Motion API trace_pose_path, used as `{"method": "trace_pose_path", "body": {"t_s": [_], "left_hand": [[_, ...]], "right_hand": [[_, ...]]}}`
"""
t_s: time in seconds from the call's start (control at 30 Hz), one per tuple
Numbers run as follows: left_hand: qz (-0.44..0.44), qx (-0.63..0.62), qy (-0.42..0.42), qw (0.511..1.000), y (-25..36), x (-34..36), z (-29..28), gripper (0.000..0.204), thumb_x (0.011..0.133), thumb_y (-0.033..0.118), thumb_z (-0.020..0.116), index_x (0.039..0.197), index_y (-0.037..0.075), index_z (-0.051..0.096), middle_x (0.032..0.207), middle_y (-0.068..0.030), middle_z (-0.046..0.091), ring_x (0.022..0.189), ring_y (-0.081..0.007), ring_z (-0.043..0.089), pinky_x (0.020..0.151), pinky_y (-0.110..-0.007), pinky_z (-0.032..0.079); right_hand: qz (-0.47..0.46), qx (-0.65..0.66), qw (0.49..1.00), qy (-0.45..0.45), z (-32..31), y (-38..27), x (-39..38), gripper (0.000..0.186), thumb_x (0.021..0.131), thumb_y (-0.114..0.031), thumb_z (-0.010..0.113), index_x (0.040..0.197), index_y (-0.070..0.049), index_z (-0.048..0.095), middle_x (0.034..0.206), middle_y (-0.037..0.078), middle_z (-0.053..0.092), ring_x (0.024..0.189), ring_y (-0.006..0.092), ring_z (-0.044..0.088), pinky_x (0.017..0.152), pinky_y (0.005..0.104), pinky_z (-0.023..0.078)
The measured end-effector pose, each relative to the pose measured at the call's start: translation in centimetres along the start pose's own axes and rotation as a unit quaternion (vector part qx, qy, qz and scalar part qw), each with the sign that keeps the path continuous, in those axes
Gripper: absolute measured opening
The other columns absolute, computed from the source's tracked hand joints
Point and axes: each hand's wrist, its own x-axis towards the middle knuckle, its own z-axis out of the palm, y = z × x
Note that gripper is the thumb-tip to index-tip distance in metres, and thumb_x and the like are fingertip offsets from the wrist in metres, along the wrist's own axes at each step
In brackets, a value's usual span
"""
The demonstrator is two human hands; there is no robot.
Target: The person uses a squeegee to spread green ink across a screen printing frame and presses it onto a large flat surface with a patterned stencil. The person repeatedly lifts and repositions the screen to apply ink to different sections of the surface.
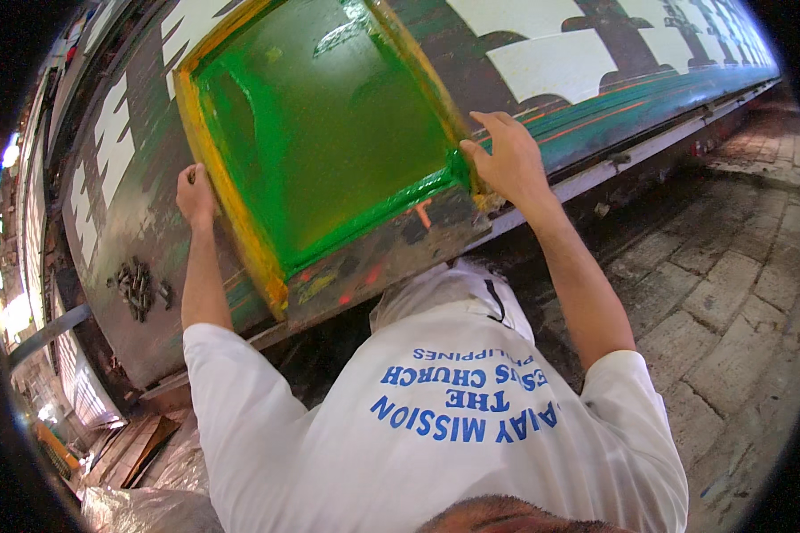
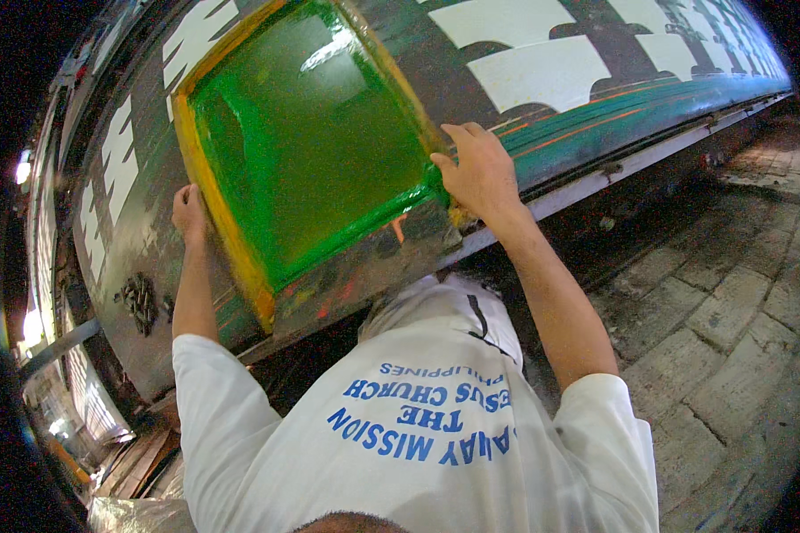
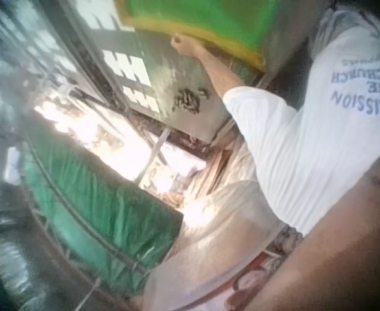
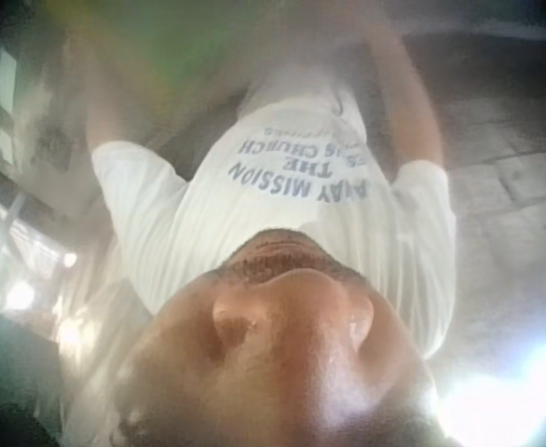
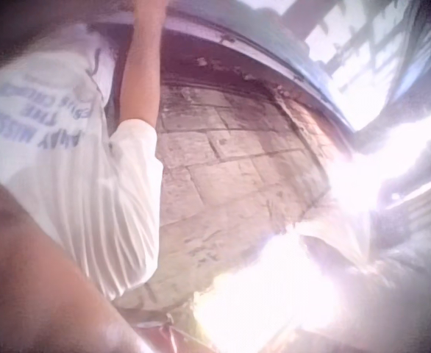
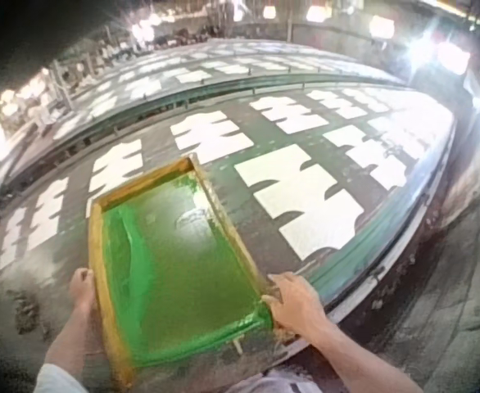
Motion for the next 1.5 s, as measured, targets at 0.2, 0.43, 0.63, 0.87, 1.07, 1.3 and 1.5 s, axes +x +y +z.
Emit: {"method": "trace_pose_path", "body": {"t_s": [0.2,0.43,0.63,0.87,1.07,1.3,1.5], "left_hand": [[-0.006,-0.014,-0.012,1.0,-0.7,-0.1,0.1,0.049,0.104,0.045,0.06,0.135,0.008,0.067,0.136,-0.0141,0.068,0.128,-0.0328,0.063,0.108,-0.044,0.048],[0.017,-0.042,-0.034,0.998,-4.1,1.2,0.2,0.048,0.107,0.046,0.059,0.133,0.007,0.067,0.132,-0.0124,0.069,0.123,-0.0311,0.064,0.105,-0.043,0.048],[0.033,-0.063,-0.037,0.997,0.0,1.3,-0.9,0.047,0.106,0.043,0.062,0.132,0.004,0.067,0.131,-0.011,0.069,0.122,-0.0285,0.063,0.106,-0.04,0.047],[0.083,-0.072,0.002,0.994,19.6,-2.8,2.3,0.046,0.105,0.042,0.062,0.131,0.005,0.068,0.128,-0.0129,0.07,0.12,-0.027,0.064,0.105,-0.038,0.048],[0.046,-0.128,0.021,0.991,34.2,-9.4,11.2,0.041,0.102,0.04,0.066,0.124,0.005,0.069,0.114,-0.0132,0.074,0.106,-0.0262,0.069,0.096,-0.038,0.052],[0.018,-0.131,0.029,0.991,42.4,-14.5,15.8,0.036,0.101,0.038,0.068,0.12,0.007,0.071,0.113,-0.0123,0.074,0.105,-0.0251,0.069,0.096,-0.038,0.052],[0.008,-0.094,0.044,0.995,42.8,-14.9,17.1,0.04,0.101,0.041,0.066,0.121,0.007,0.072,0.117,-0.0129,0.074,0.11,-0.0274,0.069,0.099,-0.04,0.051]], "right_hand": [[0.048,-0.058,0.994,-0.074,2.2,2.2,1.8,0.052,0.08,-0.025,0.081,0.123,0.003,0.07,0.107,0.022,0.069,0.106,0.0404,0.067,0.094,0.0472,0.055],[-0.006,-0.001,0.998,-0.056,-1.9,-0.5,1.9,0.048,0.075,-0.02,0.077,0.116,0.004,0.07,0.094,0.019,0.065,0.091,0.0385,0.068,0.079,0.0474,0.057],[-0.029,-0.006,0.999,-0.04,-5.5,1.7,3.7,0.049,0.075,-0.022,0.079,0.115,0.005,0.07,0.092,0.018,0.065,0.09,0.0374,0.068,0.079,0.0463,0.057],[-0.004,0.042,0.999,-0.017,-15.3,16.1,8.9,0.045,0.071,-0.019,0.076,0.111,0.0,0.076,0.097,0.02,0.071,0.09,0.0399,0.07,0.082,0.0472,0.058],[0.02,0.039,0.998,-0.038,-23.6,28.6,11.7,0.049,0.072,-0.013,0.078,0.12,0.0,0.074,0.1,0.02,0.07,0.094,0.0383,0.07,0.084,0.0439,0.056],[0.053,0.037,0.997,-0.052,-28.4,36.6,10.9,0.055,0.075,-0.008,0.081,0.129,-0.002,0.071,0.107,0.02,0.069,0.099,0.0377,0.068,0.087,0.0416,0.055],[0.037,0.06,0.996,-0.054,-28.7,38.6,10.7,0.056,0.076,-0.008,0.08,0.13,0.0,0.07,0.107,0.02,0.069,0.1,0.0389,0.068,0.088,0.0416,0.055]]}}
